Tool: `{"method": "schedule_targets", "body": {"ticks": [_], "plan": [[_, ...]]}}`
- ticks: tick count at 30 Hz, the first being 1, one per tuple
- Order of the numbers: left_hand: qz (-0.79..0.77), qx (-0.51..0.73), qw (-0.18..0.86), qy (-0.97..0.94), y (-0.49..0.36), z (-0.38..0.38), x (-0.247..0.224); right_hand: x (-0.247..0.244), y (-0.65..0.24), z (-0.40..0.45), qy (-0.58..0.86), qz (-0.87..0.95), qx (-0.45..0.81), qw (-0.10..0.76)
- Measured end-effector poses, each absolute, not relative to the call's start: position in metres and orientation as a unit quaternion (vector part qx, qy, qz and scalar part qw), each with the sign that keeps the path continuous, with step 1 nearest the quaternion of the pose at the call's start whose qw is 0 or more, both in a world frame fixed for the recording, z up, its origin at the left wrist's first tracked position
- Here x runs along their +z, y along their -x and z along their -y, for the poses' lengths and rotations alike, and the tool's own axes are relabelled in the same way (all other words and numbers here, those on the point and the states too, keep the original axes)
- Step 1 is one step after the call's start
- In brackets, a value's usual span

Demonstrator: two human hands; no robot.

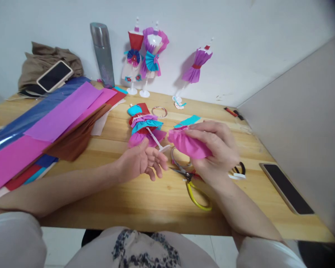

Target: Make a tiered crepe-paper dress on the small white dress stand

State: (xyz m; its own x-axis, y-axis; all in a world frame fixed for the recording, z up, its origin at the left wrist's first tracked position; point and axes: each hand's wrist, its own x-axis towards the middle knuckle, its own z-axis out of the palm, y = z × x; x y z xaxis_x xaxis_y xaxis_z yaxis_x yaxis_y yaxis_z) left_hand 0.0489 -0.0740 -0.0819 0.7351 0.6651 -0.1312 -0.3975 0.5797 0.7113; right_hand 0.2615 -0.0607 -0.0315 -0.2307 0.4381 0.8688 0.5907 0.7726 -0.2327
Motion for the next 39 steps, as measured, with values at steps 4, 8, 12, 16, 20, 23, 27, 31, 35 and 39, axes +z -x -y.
{"method": "schedule_targets", "body": {"ticks": [4,8,12,16,20,23,27,31,35,39], "plan": [[-0.19,0.327,0.875,-0.301,-0.055,0.081,-0.086,-0.035,-0.253,0.063,0.286,0.816,-0.08,0.496],[-0.215,0.356,0.863,-0.287,-0.055,0.08,-0.085,-0.038,-0.246,0.064,0.264,0.823,-0.062,0.5],[-0.247,0.366,0.847,-0.296,-0.054,0.079,-0.08,-0.038,-0.246,0.063,0.27,0.824,-0.05,0.495],[-0.338,0.296,0.837,-0.312,-0.055,0.08,-0.076,-0.037,-0.248,0.06,0.28,0.82,-0.069,0.494],[-0.459,0.396,0.73,-0.315,-0.054,0.077,-0.068,-0.038,-0.251,0.056,0.288,0.816,-0.086,0.494],[-0.441,0.527,0.631,-0.36,-0.043,0.067,-0.048,-0.039,-0.254,0.052,0.315,0.81,-0.071,0.489],[-0.361,0.615,0.441,-0.545,-0.023,0.058,-0.017,-0.034,-0.257,0.044,0.339,0.809,-0.059,0.476],[-0.352,0.478,0.205,-0.778,-0.03,0.063,-0.006,-0.021,-0.25,0.035,0.371,0.831,-0.044,0.411],[-0.41,0.365,0.064,-0.833,-0.055,0.061,-0.011,-0.003,-0.235,0.02,0.428,0.854,0.04,0.292],[-0.509,0.327,0.049,-0.795,-0.065,0.046,-0.013,0.01,-0.227,-0.001,0.437,0.868,0.094,0.219]]}}
